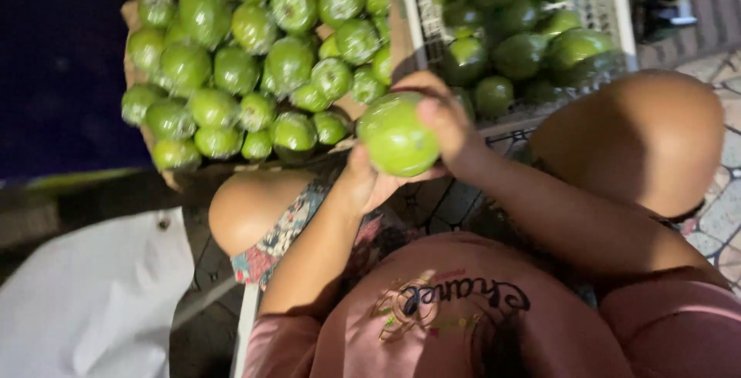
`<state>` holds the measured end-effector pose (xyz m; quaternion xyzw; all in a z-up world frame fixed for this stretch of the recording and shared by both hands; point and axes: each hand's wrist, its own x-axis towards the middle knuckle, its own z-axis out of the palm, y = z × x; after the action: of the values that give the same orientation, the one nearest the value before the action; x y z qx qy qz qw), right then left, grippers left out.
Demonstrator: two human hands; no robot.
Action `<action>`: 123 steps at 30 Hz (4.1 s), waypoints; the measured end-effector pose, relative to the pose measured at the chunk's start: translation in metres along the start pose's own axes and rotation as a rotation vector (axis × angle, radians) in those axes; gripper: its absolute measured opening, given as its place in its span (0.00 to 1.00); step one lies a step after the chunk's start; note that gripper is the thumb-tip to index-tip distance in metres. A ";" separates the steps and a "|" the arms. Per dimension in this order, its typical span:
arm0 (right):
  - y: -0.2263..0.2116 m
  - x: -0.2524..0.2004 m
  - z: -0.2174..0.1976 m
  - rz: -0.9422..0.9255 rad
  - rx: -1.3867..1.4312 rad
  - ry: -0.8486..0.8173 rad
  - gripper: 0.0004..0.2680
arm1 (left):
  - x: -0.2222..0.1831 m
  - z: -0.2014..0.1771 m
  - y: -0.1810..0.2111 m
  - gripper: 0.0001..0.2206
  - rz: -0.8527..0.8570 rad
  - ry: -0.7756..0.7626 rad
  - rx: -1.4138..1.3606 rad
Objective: Wrapping individual green citrus fruits in plastic film for preservation and packaging.
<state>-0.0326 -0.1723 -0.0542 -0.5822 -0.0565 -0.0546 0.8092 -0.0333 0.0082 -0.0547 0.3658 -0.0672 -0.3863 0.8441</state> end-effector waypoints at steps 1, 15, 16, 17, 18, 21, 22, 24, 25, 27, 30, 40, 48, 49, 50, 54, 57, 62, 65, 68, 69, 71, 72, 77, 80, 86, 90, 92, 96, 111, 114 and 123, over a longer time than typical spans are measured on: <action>-0.025 0.000 -0.002 -0.011 -0.004 0.024 0.24 | -0.001 0.008 0.004 0.33 -0.017 -0.019 0.007; -0.062 -0.012 -0.343 -0.041 -0.509 0.884 0.19 | -0.008 0.009 0.009 0.41 -0.175 0.071 -0.613; -0.016 -0.042 -0.398 -0.046 -0.513 0.895 0.19 | -0.007 0.006 0.009 0.41 -0.183 0.062 -0.612; 0.031 -0.054 -0.444 0.028 -0.680 0.951 0.11 | -0.007 0.002 0.010 0.40 -0.158 0.089 -0.595; 0.080 -0.040 -0.483 0.105 -0.847 1.002 0.08 | -0.007 -0.001 0.011 0.39 -0.132 0.116 -0.579; 0.100 -0.053 -0.477 0.479 -0.712 1.016 0.07 | 0.002 0.006 0.012 0.37 -0.118 0.063 -0.665; 0.089 -0.048 -0.466 0.480 -0.706 1.018 0.07 | 0.003 0.003 0.011 0.37 -0.121 0.065 -0.660; 0.070 -0.042 -0.444 0.701 -0.503 1.006 0.04 | 0.001 -0.003 0.008 0.38 -0.106 0.079 -0.602; 0.070 -0.037 -0.442 0.706 -0.497 1.006 0.04 | 0.000 -0.007 0.008 0.38 -0.109 0.085 -0.598; 0.069 -0.026 -0.440 0.700 -0.427 1.009 0.12 | -0.002 -0.013 0.006 0.41 -0.130 0.144 -0.556; 0.082 -0.020 -0.452 0.700 -0.602 1.037 0.11 | 0.006 -0.005 0.006 0.40 -0.123 0.153 -0.492; 0.069 -0.013 -0.429 0.529 -0.358 1.097 0.13 | 0.006 -0.015 0.003 0.42 -0.136 0.213 -0.420; 0.073 -0.042 -0.407 0.149 0.113 1.208 0.10 | 0.005 -0.015 0.004 0.41 -0.133 0.213 -0.422; 0.075 -0.043 -0.403 0.152 0.112 1.208 0.10 | 0.004 -0.017 0.003 0.41 -0.134 0.215 -0.423; 0.078 -0.044 -0.399 0.202 0.075 1.240 0.11 | 0.003 -0.018 0.003 0.41 -0.144 0.231 -0.422; 0.114 -0.053 -0.415 0.149 -0.003 1.205 0.10 | 0.007 -0.009 0.004 0.40 -0.127 0.198 -0.449; 0.131 -0.062 -0.433 0.174 -0.072 1.183 0.09 | 0.007 -0.010 0.005 0.40 -0.119 0.193 -0.468; 0.158 -0.077 -0.463 0.181 -0.367 1.113 0.11 | 0.012 -0.005 0.005 0.40 -0.128 0.194 -0.467; 0.182 -0.084 -0.499 0.184 -0.763 1.050 0.13 | 0.023 0.008 0.006 0.39 -0.123 0.163 -0.482; 0.186 -0.105 -0.510 0.221 -1.069 0.996 0.11 | 0.020 0.003 0.003 0.40 -0.122 0.187 -0.441; 0.181 -0.111 -0.513 0.263 -1.135 0.999 0.09 | 0.021 -0.002 -0.001 0.42 -0.129 0.224 -0.405; 0.140 -0.085 -0.499 0.172 -1.077 0.921 0.05 | 0.027 0.009 0.008 0.39 -0.069 0.163 -0.384; 0.120 -0.075 -0.490 0.107 -1.004 0.853 0.02 | 0.027 0.014 0.011 0.36 -0.030 0.115 -0.352; -0.043 0.020 -0.371 -0.292 -1.356 0.385 0.02 | 0.036 0.006 0.011 0.39 -0.003 0.182 -0.242; -0.115 0.060 -0.276 -0.529 -1.498 0.156 0.03 | 0.051 0.008 0.009 0.38 0.024 0.304 -0.171; -0.163 0.095 -0.098 -0.886 -1.699 -0.024 0.04 | 0.060 0.033 0.039 0.26 0.273 0.422 -0.061; -0.161 0.087 -0.041 -0.927 -1.766 0.018 0.04 | 0.067 0.032 0.053 0.31 0.303 0.481 -0.108; -0.153 0.080 -0.029 -0.962 -1.510 -0.061 0.02 | 0.061 0.033 0.059 0.32 0.326 0.466 -0.096; -0.153 0.070 -0.010 -0.932 -1.180 -0.261 0.05 | 0.051 0.037 0.062 0.32 0.389 0.407 -0.022; -0.136 0.066 0.055 -0.304 -0.203 -0.665 0.15 | 0.046 0.025 0.059 0.40 0.721 0.543 0.314; -0.117 0.067 0.053 -0.163 -0.225 -0.549 0.14 | 0.037 0.019 0.059 0.31 0.899 0.517 0.476; -0.117 0.068 0.071 -0.358 -0.421 -0.565 0.09 | 0.017 0.024 0.071 0.28 0.969 0.580 0.604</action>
<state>0.0149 -0.1436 0.0886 -0.7084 -0.3649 -0.0428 0.6026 0.0114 0.0134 0.0073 0.6053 -0.0997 0.1897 0.7666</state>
